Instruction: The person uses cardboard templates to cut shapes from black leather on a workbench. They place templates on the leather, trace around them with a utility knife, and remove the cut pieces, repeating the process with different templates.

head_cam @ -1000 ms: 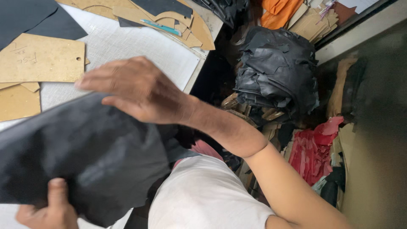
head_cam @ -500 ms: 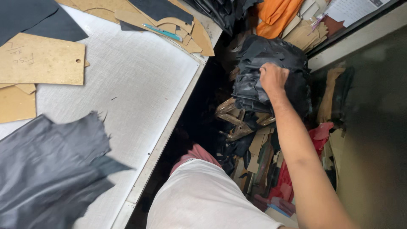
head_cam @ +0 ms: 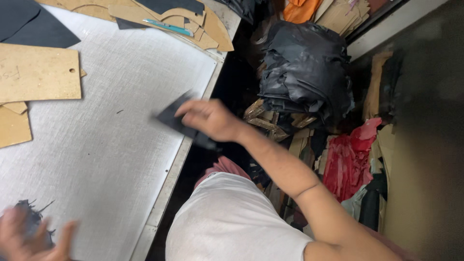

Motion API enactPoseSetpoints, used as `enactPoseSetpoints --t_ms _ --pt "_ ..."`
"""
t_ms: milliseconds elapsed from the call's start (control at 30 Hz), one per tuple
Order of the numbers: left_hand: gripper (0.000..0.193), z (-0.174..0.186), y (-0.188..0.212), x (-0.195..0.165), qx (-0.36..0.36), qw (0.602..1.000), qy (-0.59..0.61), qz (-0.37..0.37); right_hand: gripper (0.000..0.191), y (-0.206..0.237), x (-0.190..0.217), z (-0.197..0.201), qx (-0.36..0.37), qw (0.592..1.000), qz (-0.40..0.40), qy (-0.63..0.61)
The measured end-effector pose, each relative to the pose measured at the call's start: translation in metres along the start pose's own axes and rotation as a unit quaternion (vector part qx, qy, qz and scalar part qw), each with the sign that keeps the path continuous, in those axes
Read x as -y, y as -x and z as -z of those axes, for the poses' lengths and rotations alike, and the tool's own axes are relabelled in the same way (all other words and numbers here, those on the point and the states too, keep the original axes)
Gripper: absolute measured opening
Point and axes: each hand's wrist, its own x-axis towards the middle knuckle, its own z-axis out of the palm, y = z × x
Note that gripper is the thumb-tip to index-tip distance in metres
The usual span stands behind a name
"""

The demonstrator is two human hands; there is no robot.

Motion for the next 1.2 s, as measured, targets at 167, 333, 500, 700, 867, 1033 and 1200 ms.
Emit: enactPoseSetpoints --t_ms 167,333,500,700,867,1033,1200 --pt "0.074 -0.066 0.052 -0.042 0.245 0.92 0.3 0.05 0.023 -0.001 0.037 -0.094 0.242 0.968 0.026 -0.054" --pt "0.024 -0.095 0.084 -0.058 0.057 0.884 0.449 0.118 0.044 0.001 0.011 -0.12 0.001 0.993 0.101 0.066" --pt "0.031 -0.1 0.09 -0.068 -0.062 0.861 0.491 0.114 0.074 0.034 -0.027 -0.153 0.208 0.959 -0.159 -0.105" --pt "0.036 -0.118 0.089 -0.071 -0.057 0.878 0.464 0.099 0.057 0.065 -0.062 -0.167 0.173 0.903 -0.205 -0.335" --pt "0.043 -0.114 0.061 -0.086 -0.03 0.916 0.399 0.037 0.035 0.082 -0.077 -0.152 0.07 0.896 -0.197 -0.393" --pt "0.035 -0.084 0.038 -0.078 -0.085 0.954 0.287 0.013 0.031 0.089 -0.066 -0.149 0.137 0.915 -0.106 -0.365" --pt "0.028 -0.087 0.06 -0.016 -0.107 0.982 0.147 0.041 0.033 0.081 -0.051 -0.175 0.291 0.891 -0.096 -0.337"
